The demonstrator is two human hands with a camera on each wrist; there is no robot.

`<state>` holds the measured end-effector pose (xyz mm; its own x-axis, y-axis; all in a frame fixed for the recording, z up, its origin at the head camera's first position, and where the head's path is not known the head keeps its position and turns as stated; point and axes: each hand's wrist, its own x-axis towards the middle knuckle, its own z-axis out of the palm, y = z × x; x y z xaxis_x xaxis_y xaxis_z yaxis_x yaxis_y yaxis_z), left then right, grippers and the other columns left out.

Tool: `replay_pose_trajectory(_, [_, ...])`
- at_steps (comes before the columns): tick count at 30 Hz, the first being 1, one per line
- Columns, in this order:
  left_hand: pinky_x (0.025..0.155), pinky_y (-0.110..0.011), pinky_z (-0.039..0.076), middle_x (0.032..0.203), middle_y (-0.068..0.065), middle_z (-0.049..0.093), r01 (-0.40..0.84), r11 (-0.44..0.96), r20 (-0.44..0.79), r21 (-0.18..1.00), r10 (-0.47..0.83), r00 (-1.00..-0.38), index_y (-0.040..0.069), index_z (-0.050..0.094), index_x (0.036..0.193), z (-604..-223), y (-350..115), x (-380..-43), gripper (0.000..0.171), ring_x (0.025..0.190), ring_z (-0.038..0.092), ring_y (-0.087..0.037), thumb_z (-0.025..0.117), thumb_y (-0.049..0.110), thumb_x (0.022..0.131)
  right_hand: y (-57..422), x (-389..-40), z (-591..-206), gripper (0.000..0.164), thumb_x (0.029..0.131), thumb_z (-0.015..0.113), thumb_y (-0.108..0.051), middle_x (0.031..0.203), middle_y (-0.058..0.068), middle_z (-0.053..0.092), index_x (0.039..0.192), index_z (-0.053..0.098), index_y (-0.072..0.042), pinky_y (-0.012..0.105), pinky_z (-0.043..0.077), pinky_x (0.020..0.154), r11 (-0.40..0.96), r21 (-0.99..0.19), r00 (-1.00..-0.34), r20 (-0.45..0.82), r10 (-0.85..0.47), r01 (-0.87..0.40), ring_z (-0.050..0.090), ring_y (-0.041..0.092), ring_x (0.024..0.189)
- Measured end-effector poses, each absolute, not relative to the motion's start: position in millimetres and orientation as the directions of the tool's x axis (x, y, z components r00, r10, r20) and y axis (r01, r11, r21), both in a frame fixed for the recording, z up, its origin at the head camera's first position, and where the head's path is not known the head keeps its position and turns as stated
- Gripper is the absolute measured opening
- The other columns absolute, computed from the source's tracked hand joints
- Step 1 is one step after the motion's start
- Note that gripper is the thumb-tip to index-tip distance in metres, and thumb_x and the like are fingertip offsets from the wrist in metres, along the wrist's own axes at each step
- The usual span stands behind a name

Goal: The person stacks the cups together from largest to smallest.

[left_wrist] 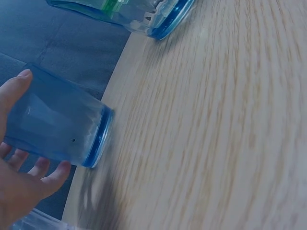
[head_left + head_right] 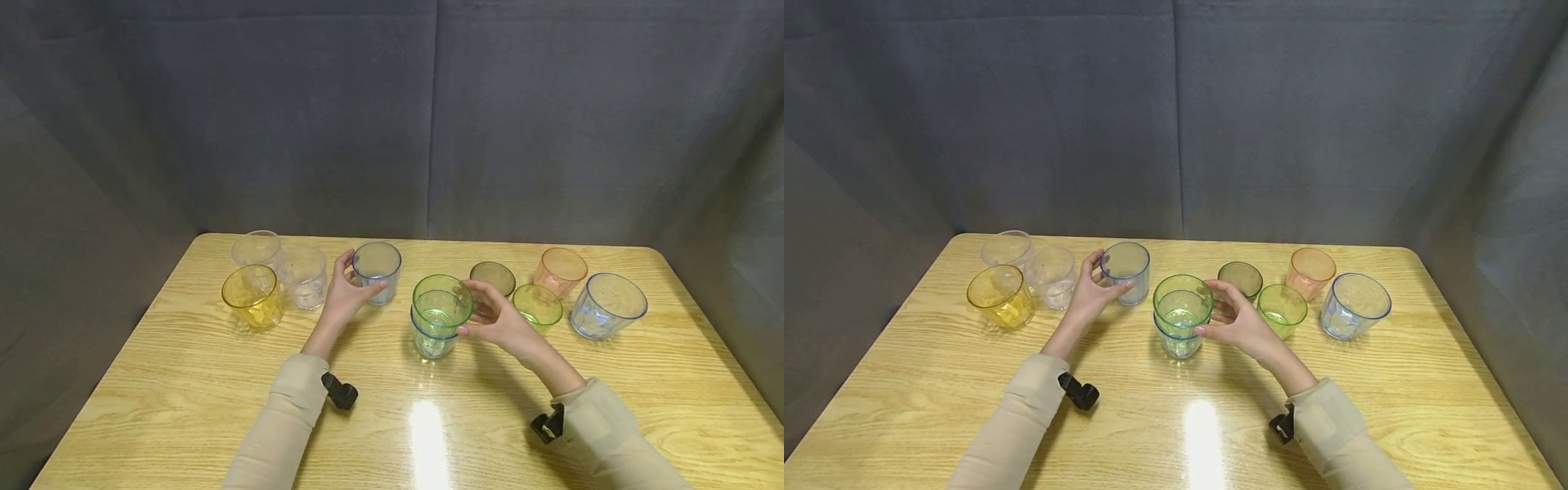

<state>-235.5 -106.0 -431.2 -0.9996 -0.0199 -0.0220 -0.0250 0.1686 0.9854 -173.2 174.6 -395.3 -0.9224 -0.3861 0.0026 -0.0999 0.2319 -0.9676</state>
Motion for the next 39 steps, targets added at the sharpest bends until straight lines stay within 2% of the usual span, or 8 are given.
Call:
replay_pose_trajectory(10, [0.105,-0.047,0.046,0.154,-0.013,0.024,-0.039,0.164,-0.038,0.986,-0.008,-0.999,0.013,0.024,0.149,-427.6,-111.4,-230.4,0.089,0.138,0.033,-0.039,0.078,0.018,0.079,175.1,-172.8,-394.9,0.08,0.083,0.072,-0.005,0.149,0.027,0.032,0.149,0.026,-0.003,0.057,0.031,0.113,0.23,-0.965,-0.915,0.023,-0.402,-0.125,0.036,0.047,0.135])
replay_pose_trajectory(19, [0.105,-0.048,0.045,0.156,-0.013,0.019,-0.047,0.161,-0.05,0.986,0.014,-0.999,0.012,0.018,0.15,-426.5,-114.9,-229.4,0.09,0.138,0.032,-0.04,0.076,0.019,0.081,174.9,-174.0,-395.4,0.08,0.083,0.072,-0.006,0.151,0.023,0.032,0.149,0.027,-0.003,0.052,0.03,0.114,0.231,-0.963,-0.91,0.036,-0.413,-0.142,0.033,0.041,0.138])
replay_pose_trajectory(26, [0.105,-0.048,0.046,0.156,-0.013,0.02,-0.051,0.151,-0.054,0.987,0.014,-0.998,0.013,0.02,0.15,-422.5,-114.3,-225.7,0.089,0.138,0.032,-0.039,0.077,0.02,0.081,175.9,-175.5,-395.4,0.081,0.082,0.073,-0.004,0.151,0.024,0.033,0.149,0.027,-0.003,0.051,0.03,0.114,0.246,-0.959,-0.915,0.032,-0.403,-0.142,0.034,0.041,0.138])
replay_pose_trajectory(39, [0.104,-0.048,0.046,0.154,-0.009,0.024,0.05,0.213,0.043,0.976,0.039,-0.998,0.019,0.025,0.149,-376.7,-111.0,-209.9,0.087,0.14,0.034,-0.033,0.078,0.022,0.08,174.9,-174.3,-391.7,0.081,0.083,0.073,-0.007,0.152,0.023,0.032,0.149,0.027,-0.005,0.054,0.028,0.116,0.241,-0.963,-0.917,0.013,-0.399,-0.118,0.032,0.041,0.139])
